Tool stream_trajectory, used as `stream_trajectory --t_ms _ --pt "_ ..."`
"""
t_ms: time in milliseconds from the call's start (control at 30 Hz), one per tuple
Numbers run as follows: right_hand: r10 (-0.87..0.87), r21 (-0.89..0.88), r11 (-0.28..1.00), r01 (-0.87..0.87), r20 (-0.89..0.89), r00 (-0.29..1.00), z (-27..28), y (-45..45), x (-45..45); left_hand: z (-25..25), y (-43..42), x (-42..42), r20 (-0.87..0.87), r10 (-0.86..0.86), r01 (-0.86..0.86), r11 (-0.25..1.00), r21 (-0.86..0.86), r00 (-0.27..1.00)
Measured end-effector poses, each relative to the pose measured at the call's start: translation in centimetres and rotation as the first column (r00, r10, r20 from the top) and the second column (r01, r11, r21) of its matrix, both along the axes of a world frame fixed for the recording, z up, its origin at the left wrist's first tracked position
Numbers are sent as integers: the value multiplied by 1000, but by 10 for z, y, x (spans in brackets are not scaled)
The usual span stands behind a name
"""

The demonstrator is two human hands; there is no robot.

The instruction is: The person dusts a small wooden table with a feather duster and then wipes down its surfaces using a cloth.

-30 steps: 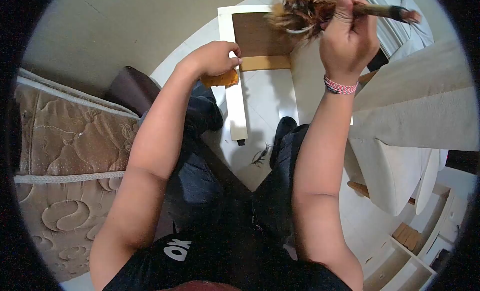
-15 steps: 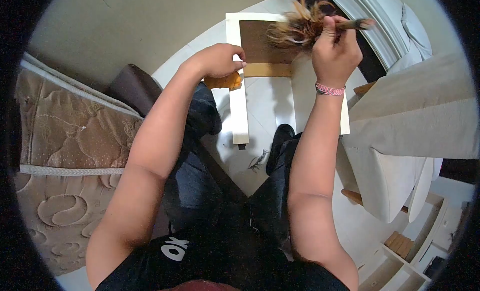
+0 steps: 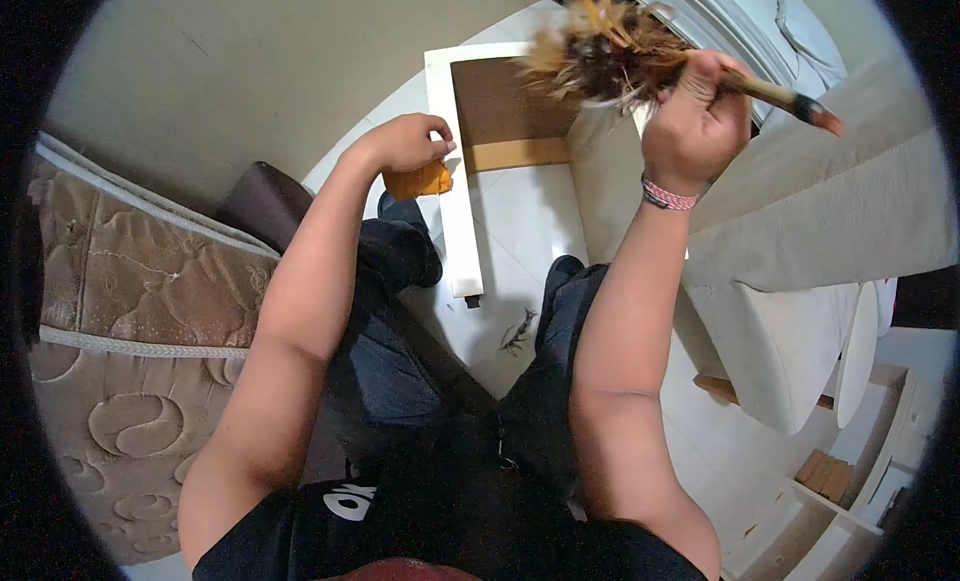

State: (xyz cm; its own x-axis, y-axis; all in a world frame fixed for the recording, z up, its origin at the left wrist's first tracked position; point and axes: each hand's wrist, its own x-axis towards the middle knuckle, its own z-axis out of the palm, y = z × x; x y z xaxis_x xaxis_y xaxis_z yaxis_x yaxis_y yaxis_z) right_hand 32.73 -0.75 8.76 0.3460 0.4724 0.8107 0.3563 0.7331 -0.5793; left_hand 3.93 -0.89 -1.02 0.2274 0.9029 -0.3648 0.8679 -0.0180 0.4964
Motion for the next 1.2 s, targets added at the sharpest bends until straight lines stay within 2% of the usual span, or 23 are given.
stream_trajectory --t_ms 67,100,133,167,200,233,300,333,400,433,500,567,633,667,733,767,833,900,1000,1033,1100,1167,1200 --pt "123 -33 991 -129 -158 980 3 -1 13 -3 2 0 -4 5 -5 1000 -12 1000" --pt "121 -28 992 -127 -159 980 3 0 14 -4 3 0 -13 22 -23 1000 -19 1000" --pt "-117 -7 993 118 71 991 2 2 15 -6 3 2 -22 40 -40 999 -26 999" --pt "-351 67 935 347 284 892 2 3 16 -7 3 4 -31 56 -57 998 -34 998" --pt "-346 144 937 317 284 894 3 0 5 -9 2 5 -34 53 -54 998 -30 998" --pt "-397 130 917 377 394 829 5 -6 4 -11 3 5 -27 53 -54 998 -28 998" --pt "-195 13 981 195 139 971 -2 2 5 -11 3 4 -20 57 -58 998 -24 998" --pt "-193 16 981 192 139 971 -4 5 7 -11 2 4 -25 27 -28 1000 -15 999" --pt "-3 -64 998 0 -44 999 -7 8 8 -8 1 6 -25 -14 13 1000 -24 1000" --pt "-3 -64 998 1 -42 999 -9 9 5 -5 1 8 -24 -14 14 1000 -24 1000" --pt "-286 -79 942 325 315 905 -16 12 -7 -2 -1 12 -46 48 -50 998 -32 998" --pt "-299 -223 900 375 313 902 -39 27 -13 -7 0 12 -41 58 -60 998 -36 997" --pt "-310 -432 760 486 416 855 -51 37 -6 -6 0 8 -42 66 -67 997 -37 997" --pt "-315 -433 759 486 409 856 -56 45 2 -4 -1 7 -42 62 -64 997 -32 997" --pt "-100 -774 597 211 189 977 -58 53 13 -2 0 5 -48 43 -43 999 -17 998" --pt "-103 -773 598 214 190 976 -62 56 17 -2 0 5 -47 40 -41 999 -16 998" --pt "-30 -824 554 -115 -157 987 -53 52 16 1 0 4 -27 49 -49 999 -19 998" --pt "-47 -816 566 -118 -174 984 -54 54 19 0 2 4 -24 42 -43 999 -30 999" --pt "-65 -746 572 341 373 925 -58 59 23 0 2 6 -38 35 -37 998 -42 999" --pt "-68 -747 571 340 370 926 -60 58 20 1 1 7 -53 31 -34 998 -43 998" --pt "-136 -524 716 462 544 828 -64 56 9 0 0 9 -54 37 -39 998 -48 998" --pt "-69 -575 726 376 484 872 -55 55 10 -2 2 9 -54 44 -47 998 -50 998" --pt "7 -699 680 222 309 951 -52 55 11 -4 2 8 -55 43 -46 998 -53 998"
